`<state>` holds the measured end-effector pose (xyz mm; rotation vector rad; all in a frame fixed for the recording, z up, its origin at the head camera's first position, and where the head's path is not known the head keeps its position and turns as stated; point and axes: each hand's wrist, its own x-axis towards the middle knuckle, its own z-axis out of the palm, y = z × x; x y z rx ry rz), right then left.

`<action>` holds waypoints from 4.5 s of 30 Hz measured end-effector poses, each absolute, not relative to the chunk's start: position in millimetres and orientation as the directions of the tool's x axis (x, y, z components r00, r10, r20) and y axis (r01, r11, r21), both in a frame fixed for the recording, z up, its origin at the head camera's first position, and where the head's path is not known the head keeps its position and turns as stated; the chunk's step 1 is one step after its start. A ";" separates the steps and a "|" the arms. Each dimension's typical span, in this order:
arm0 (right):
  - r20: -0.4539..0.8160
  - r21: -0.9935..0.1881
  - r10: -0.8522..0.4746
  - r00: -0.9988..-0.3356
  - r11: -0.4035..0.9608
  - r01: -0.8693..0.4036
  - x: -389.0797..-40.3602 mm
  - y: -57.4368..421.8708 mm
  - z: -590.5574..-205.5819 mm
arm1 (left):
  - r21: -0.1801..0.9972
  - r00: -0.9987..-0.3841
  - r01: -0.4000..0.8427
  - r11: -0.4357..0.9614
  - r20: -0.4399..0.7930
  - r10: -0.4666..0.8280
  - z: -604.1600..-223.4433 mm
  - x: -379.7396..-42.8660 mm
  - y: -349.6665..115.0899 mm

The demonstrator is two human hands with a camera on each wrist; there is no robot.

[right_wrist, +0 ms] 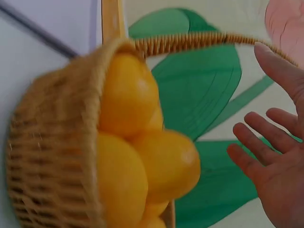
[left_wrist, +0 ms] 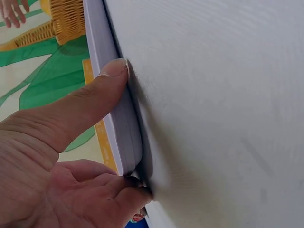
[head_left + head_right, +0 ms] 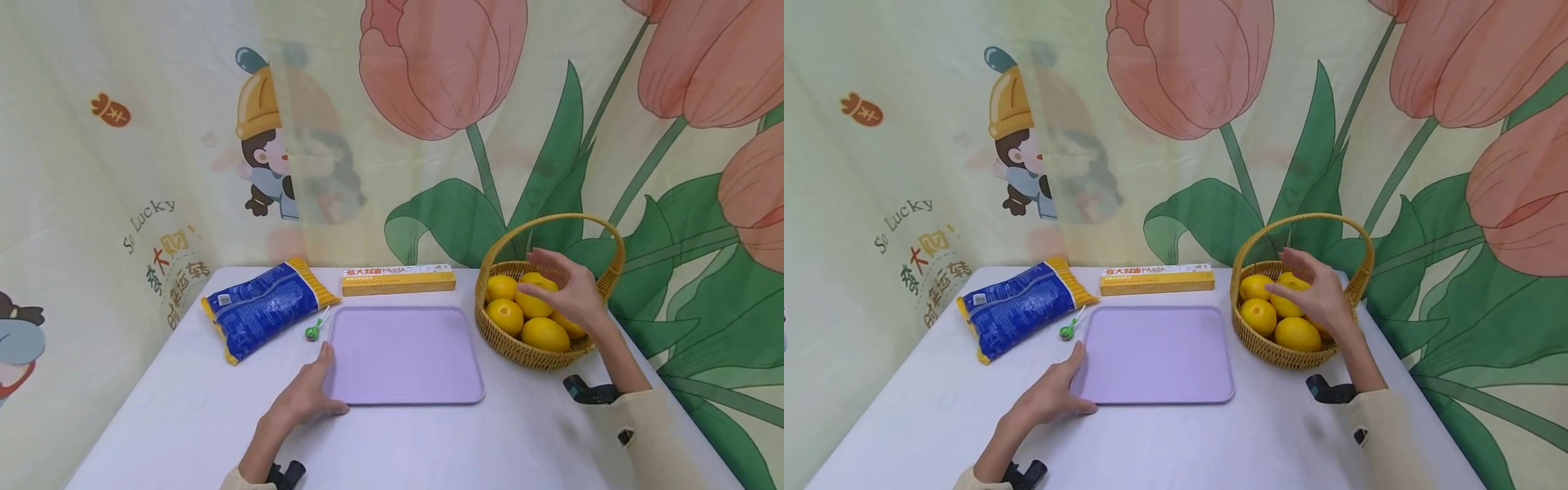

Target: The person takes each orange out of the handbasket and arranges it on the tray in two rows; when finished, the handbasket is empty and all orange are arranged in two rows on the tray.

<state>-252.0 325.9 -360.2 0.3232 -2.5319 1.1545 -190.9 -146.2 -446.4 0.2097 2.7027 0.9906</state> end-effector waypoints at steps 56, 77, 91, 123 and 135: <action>0.174 -0.736 -0.401 -0.899 0.554 -0.389 -274.4 375.4 -328.9 | 0.635 -0.964 0.021 0.772 -0.192 0.184 -448.8 -190.8 -149.4; 0.317 -0.794 -0.717 -0.621 0.158 -0.588 -288.4 169.8 -345.9 | 0.625 -0.970 0.035 0.780 -0.167 0.177 -452.1 -190.4 -147.5; 0.211 -0.864 -0.459 -0.863 0.325 -0.384 -326.6 75.0 -435.1 | 0.645 -0.968 0.034 0.763 -0.169 0.186 -457.5 -192.7 -152.2; 0.165 -0.905 -0.415 -0.895 0.297 -0.304 -341.3 66.9 -464.6 | 0.645 -0.966 0.055 0.762 -0.158 0.203 -452.4 -189.2 -151.2; 0.443 -0.812 -0.397 -0.804 0.202 -0.547 -290.6 132.4 -392.8 | 0.647 -0.966 0.045 0.761 -0.167 0.199 -454.7 -189.6 -152.1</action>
